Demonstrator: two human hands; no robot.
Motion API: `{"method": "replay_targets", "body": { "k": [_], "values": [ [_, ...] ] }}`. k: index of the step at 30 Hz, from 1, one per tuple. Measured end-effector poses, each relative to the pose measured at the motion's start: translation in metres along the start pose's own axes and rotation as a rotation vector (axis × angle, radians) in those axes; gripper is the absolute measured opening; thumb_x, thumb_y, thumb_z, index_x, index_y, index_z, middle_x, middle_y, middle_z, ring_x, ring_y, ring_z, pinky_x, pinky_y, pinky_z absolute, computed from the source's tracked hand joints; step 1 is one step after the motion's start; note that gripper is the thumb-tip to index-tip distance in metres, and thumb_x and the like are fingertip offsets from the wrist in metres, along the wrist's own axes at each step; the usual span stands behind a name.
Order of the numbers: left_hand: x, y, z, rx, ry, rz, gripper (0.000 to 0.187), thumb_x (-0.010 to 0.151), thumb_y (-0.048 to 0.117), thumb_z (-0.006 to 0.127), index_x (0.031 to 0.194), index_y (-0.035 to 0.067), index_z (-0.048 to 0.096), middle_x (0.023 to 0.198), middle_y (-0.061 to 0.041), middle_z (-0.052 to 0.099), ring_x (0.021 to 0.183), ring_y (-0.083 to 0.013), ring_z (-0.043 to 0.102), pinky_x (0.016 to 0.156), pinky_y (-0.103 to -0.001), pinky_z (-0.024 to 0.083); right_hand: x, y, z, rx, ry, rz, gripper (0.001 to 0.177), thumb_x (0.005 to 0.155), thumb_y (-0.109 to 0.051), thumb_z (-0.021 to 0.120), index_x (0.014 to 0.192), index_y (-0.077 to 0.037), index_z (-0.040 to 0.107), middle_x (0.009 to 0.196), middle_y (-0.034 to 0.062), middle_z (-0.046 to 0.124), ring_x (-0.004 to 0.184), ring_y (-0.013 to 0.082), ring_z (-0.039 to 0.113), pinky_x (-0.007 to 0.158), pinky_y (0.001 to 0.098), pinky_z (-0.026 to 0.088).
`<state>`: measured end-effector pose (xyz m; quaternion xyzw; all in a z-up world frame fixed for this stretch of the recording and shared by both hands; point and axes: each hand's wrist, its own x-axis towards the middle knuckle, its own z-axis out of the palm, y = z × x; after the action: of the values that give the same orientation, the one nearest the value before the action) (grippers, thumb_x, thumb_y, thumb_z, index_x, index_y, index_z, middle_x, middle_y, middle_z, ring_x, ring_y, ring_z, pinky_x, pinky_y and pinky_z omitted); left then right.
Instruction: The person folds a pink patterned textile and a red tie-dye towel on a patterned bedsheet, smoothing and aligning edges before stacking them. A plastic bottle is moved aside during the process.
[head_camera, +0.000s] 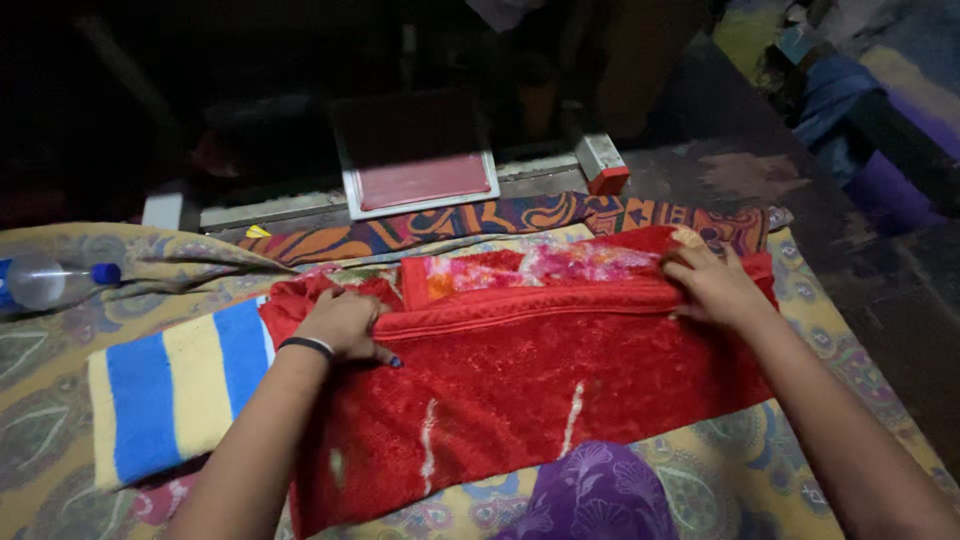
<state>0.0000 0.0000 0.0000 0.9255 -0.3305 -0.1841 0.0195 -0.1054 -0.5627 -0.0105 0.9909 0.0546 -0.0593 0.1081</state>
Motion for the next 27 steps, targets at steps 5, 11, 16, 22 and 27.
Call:
{"method": "replay_targets", "body": {
  "k": [5,11,16,22,27],
  "values": [
    [-0.045,-0.012,-0.024,-0.305,-0.020,-0.009,0.058,0.063,0.052,0.088,0.112,0.022,0.077,0.095,-0.011,0.079,0.095,-0.0304,0.077,0.090,-0.041,0.058,-0.025,0.010,-0.003,0.014,0.084,0.066,0.068,0.076,-0.025,0.083,0.138,-0.025,0.055,0.124,-0.0019,0.065,0.128,0.0198,0.058,0.127,0.0642,0.028],
    [-0.071,-0.034,-0.074,-0.387,0.066,-0.238,0.056,0.068,0.056,0.088,0.110,0.021,0.077,0.094,-0.007,0.081,0.097,-0.0279,0.077,0.101,-0.051,0.050,0.020,-0.007,-0.015,0.005,0.463,0.278,0.062,0.084,-0.013,0.076,0.143,-0.026,0.059,0.135,0.0035,0.061,0.132,0.0260,0.055,0.120,0.0757,0.021],
    [-0.022,-0.029,-0.011,0.302,0.603,-0.436,0.037,0.084,0.047,0.066,0.111,0.022,0.071,0.111,-0.002,0.074,0.115,-0.0324,0.065,0.110,-0.075,0.023,0.105,-0.033,0.048,0.046,0.610,0.627,0.029,0.104,-0.022,0.057,0.133,-0.027,0.060,0.165,0.0172,0.038,0.151,0.0441,0.032,0.106,0.0813,0.015],
    [0.021,-0.034,0.068,0.334,0.547,-0.478,0.030,0.100,0.027,0.047,0.125,0.025,0.063,0.122,0.000,0.067,0.115,-0.0195,0.064,0.119,-0.071,0.022,0.086,-0.056,0.140,0.266,0.397,0.779,0.058,0.095,-0.031,0.045,0.153,-0.036,0.044,0.169,0.0118,0.028,0.153,0.0410,0.022,0.110,0.0848,0.010],
    [-0.005,-0.034,0.032,0.262,0.778,-0.285,0.033,0.093,0.032,0.055,0.122,0.020,0.065,0.114,0.001,0.069,0.107,-0.0210,0.064,0.115,-0.069,0.025,0.067,-0.049,0.111,0.165,0.411,0.424,0.053,0.096,-0.050,0.054,0.145,-0.030,0.049,0.163,0.0131,0.031,0.150,0.0417,0.023,0.106,0.0811,0.011]
  ]
}}
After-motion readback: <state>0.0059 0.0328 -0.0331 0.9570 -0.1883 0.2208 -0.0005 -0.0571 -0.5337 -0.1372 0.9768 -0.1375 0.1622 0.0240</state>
